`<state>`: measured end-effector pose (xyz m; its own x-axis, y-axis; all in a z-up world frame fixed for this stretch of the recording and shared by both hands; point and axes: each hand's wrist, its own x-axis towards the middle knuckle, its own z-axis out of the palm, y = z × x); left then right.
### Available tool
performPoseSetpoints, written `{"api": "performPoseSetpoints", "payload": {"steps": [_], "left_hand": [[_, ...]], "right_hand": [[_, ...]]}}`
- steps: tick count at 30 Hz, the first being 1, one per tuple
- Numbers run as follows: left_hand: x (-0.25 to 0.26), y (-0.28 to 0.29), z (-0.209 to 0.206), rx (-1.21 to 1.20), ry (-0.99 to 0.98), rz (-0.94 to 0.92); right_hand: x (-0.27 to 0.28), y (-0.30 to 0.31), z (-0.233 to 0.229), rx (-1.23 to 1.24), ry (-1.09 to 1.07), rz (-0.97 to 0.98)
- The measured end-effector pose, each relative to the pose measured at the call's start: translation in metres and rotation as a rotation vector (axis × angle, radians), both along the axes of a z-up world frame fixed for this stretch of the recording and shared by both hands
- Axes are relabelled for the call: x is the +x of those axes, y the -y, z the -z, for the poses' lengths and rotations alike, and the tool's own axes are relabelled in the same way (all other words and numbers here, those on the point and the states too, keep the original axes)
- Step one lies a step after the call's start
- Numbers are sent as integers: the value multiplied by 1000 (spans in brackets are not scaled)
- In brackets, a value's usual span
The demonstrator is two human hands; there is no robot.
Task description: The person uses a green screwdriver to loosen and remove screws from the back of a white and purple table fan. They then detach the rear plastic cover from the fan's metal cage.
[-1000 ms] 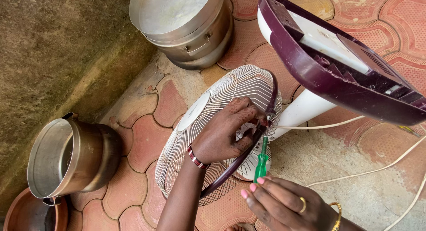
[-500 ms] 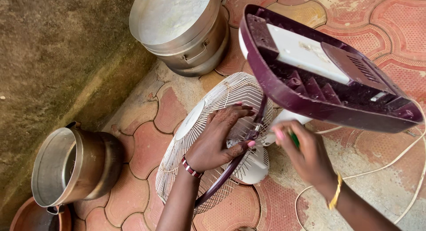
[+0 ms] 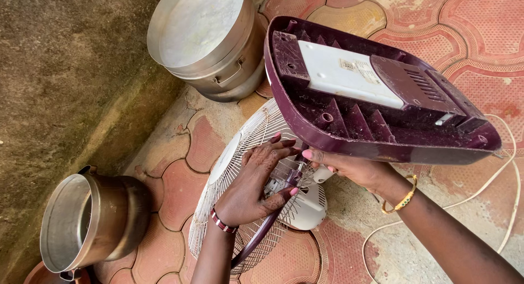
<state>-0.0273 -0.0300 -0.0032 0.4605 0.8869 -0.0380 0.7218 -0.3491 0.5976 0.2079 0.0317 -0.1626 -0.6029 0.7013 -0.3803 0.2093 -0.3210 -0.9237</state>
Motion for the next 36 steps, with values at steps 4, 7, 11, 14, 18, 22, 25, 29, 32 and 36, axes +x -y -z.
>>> {"api": "performPoseSetpoints", "payload": {"steps": [4,7,11,14,18,22,25,29,32,36], "left_hand": [[0,0,-2,146,-33,-14],[-2,1,-2,139,-38,-21],[-8,9,0,150,-10,-35],[-10,10,2,148,54,-98],[-4,6,2,27,127,-155],[3,-5,1,-200,117,-174],[2,-13,9,-36,-117,-6],[1,-14,20,-47,-141,67],[12,-22,15,-22,-281,124],[23,-30,8,-23,-180,100]], "right_hand": [[0,-5,13,-46,6,-44],[-4,-7,23,76,-162,-53],[-10,3,32,237,-62,-19],[-21,27,32,357,-22,148],[-26,47,15,320,-192,293],[-20,38,-6,543,-355,345],[-16,33,-16,483,-335,322],[-10,32,-26,667,-219,361],[1,36,-35,336,257,249],[2,28,-49,811,209,351]]}}
